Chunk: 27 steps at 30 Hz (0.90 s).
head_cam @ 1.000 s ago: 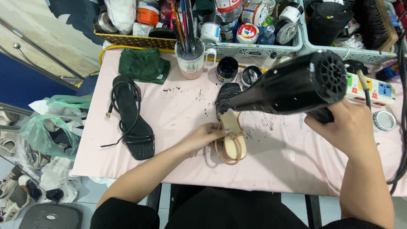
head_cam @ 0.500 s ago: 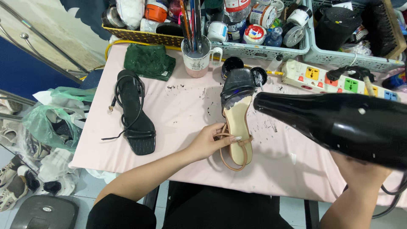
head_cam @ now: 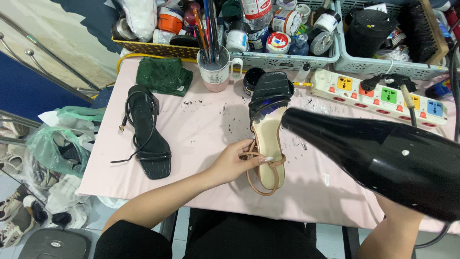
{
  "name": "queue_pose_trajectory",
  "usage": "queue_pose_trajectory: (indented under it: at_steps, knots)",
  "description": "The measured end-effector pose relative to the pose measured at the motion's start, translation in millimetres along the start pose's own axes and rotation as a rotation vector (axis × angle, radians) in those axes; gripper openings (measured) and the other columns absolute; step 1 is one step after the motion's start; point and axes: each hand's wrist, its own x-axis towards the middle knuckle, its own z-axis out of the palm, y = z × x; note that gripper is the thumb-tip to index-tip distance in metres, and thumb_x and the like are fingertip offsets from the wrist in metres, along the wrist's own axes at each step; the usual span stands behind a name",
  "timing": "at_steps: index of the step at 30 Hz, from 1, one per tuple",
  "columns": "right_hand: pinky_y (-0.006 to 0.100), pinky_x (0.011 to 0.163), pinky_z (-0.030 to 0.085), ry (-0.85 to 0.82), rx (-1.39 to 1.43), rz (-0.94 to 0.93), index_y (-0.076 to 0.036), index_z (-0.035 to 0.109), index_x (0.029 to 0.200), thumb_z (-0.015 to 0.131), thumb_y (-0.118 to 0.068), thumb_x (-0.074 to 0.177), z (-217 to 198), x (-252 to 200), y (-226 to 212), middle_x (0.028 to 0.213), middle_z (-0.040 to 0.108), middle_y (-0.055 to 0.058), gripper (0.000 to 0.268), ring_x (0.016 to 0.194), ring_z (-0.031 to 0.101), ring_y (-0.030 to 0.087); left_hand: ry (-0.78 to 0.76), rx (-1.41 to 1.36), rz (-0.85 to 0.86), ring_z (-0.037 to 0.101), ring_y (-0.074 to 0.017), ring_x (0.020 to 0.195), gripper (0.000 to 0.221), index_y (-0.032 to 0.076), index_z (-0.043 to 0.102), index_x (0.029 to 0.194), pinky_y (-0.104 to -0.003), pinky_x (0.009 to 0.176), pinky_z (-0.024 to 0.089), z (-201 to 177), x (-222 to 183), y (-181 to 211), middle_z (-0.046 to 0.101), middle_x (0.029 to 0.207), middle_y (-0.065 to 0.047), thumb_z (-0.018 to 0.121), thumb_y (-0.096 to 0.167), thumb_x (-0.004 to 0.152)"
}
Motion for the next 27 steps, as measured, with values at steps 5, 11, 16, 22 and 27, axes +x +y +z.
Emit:
queue_pose_trajectory:
  at_steps: [5,11,16,22,27]
  knots:
    - [0.042,0.123,0.045,0.009,0.592,0.134,-0.004,0.035,0.157,0.065,-0.028,0.107,-11.0,-6.3,18.1,0.153,0.049,0.015,0.063,0.139,0.054,0.024,-0.002,0.022,0.020,0.063,-0.0080,0.094,0.029,0.000,0.066,0.114,-0.027,0.085,0.054,-1.3,2.9,2.2,0.070,0.100,-0.001,0.076,0.019,0.094]
    - [0.037,0.120,0.044,0.029,0.624,0.191,-0.005,0.040,0.152,0.065,-0.032,0.115,-8.3,-8.1,25.8,0.148,0.050,0.011,0.053,0.133,0.054,0.019,0.022,0.108,0.004,0.069,-0.0113,0.098,0.031,0.002,0.065,0.114,-0.029,0.087,0.057,0.3,3.4,14.8,0.073,0.104,-0.005,0.075,0.022,0.092]
    - [0.037,0.110,0.057,0.036,-0.384,-0.274,0.004,0.033,0.154,0.084,-0.002,0.095,-2.3,26.0,-20.8,0.147,0.057,0.020,0.079,0.124,0.063,0.027,0.103,0.363,0.001,0.076,-0.0189,0.096,0.035,-0.001,0.066,0.109,-0.032,0.082,0.059,0.0,-1.0,30.7,0.077,0.101,-0.011,0.076,0.027,0.090]
    - [0.034,0.102,0.060,-0.080,-0.528,-0.277,0.010,0.044,0.146,0.088,0.003,0.089,1.2,77.6,-78.6,0.134,0.065,0.022,0.072,0.115,0.071,0.027,0.134,0.481,0.010,0.077,-0.0240,0.094,0.041,-0.002,0.065,0.114,-0.034,0.079,0.060,2.8,-3.5,47.4,0.075,0.100,-0.013,0.077,0.029,0.088]
    - [0.033,0.101,0.060,-0.180,-0.581,-0.276,0.010,0.045,0.144,0.088,0.002,0.088,6.3,102.5,-90.4,0.132,0.066,0.022,0.070,0.114,0.071,0.027,0.127,0.498,0.044,0.076,-0.0243,0.080,0.037,-0.001,0.067,0.108,-0.034,0.072,0.059,3.6,-6.3,55.0,0.075,0.091,-0.013,0.077,0.028,0.088]
